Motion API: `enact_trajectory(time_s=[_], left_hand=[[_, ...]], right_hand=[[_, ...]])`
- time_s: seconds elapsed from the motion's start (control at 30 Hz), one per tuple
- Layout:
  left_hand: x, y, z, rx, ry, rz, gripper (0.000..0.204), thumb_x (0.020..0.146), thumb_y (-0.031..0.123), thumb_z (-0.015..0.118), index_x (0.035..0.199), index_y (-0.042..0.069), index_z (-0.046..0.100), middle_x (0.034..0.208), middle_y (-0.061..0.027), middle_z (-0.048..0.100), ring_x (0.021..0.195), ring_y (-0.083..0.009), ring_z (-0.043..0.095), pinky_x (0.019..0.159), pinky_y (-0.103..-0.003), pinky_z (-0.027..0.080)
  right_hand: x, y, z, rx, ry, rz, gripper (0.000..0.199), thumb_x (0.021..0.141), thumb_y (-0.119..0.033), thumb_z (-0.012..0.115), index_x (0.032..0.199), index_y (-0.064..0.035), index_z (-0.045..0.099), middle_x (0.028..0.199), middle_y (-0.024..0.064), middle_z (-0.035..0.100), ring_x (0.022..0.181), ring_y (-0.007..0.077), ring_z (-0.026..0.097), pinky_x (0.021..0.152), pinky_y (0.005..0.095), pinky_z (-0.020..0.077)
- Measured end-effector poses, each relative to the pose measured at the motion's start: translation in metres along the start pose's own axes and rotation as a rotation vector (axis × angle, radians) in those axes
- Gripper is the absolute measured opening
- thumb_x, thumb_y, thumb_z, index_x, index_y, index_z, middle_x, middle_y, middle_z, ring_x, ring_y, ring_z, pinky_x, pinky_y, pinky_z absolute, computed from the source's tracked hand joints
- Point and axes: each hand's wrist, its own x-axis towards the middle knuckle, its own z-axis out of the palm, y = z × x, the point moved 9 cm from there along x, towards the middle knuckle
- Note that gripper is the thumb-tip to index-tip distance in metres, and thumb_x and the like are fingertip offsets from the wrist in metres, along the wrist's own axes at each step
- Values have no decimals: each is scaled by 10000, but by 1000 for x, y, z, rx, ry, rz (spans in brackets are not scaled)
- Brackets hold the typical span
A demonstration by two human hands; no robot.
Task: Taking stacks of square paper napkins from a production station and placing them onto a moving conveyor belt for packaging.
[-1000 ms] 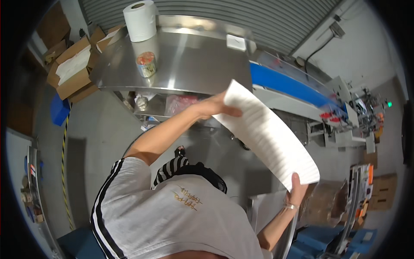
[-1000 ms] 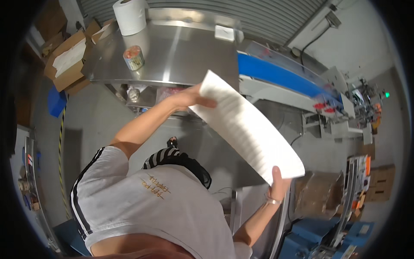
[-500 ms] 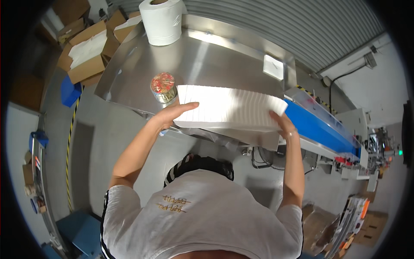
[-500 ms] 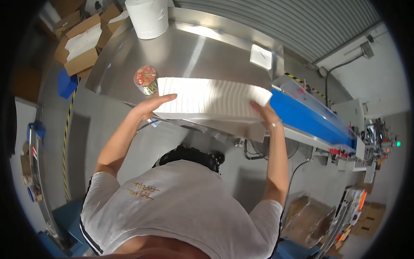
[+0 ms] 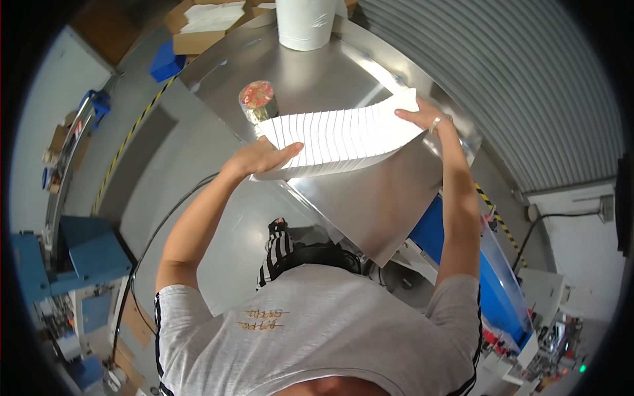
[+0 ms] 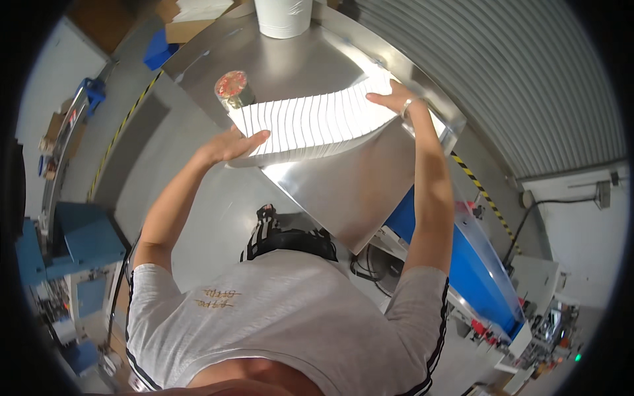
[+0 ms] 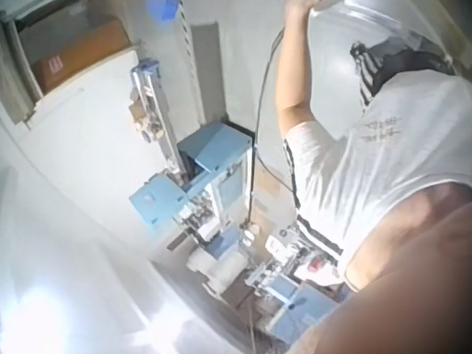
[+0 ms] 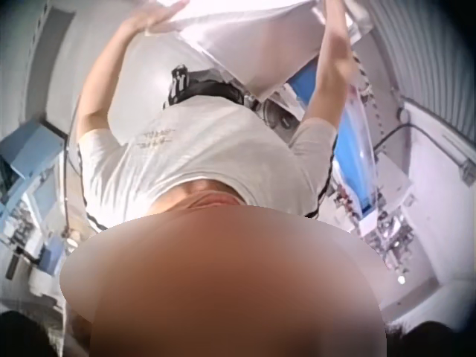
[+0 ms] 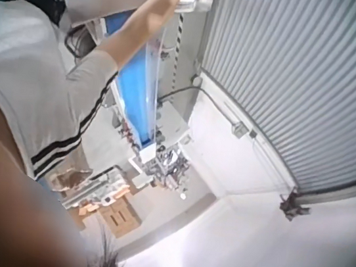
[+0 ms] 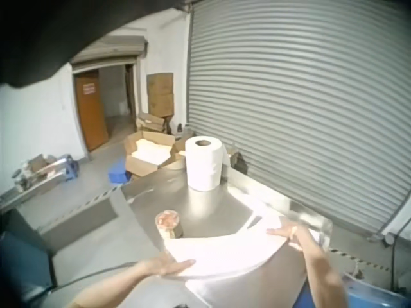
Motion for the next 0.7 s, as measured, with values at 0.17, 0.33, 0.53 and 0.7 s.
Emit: enact_trajectory(time_s=[0.17, 0.33, 0.53, 0.7], left_hand=[[-57, 17, 60, -275, -300, -379, 789, 746, 699, 575, 1175, 37, 598, 878, -69, 619, 732, -138, 570, 695, -285, 513], [-98, 46, 153, -617, -140, -293, 784, 699, 672, 654, 869, -93, 628, 792, -171, 641, 759, -233, 632, 702, -324, 527], [-132, 114, 238, -1079, -245, -190, 960, 794, 509, 665, 1320, -185, 262, 1185, -233, 510, 950, -203, 551, 842, -303, 471], [-136, 172, 261, -1331, -479, 70, 864, 867, 368, 628, 1465, 23, 108, 1526, -132, 123, 1412, -232, 70, 1128, -363, 99]], right_hand=[[26, -26, 7, -148, 41, 26, 1023, 691, -679, 627, 1333, 78, 379, 1320, 241, 476, 1239, 305, 466, 1027, 337, 367], [33, -93, 28, -352, 60, -103, 1043, 690, -683, 618, 1370, 57, 337, 1321, 233, 480, 1236, 319, 469, 1028, 340, 373], [21, -179, 109, -593, -64, -425, 1041, 693, -747, 546, 1405, -22, 320, 1249, 228, 538, 1159, 354, 522, 995, 378, 404], [-16, -239, 181, -733, -173, -730, 865, 715, -747, 523, 1189, -24, 524, 1104, 202, 612, 1047, 328, 580, 937, 400, 396]])
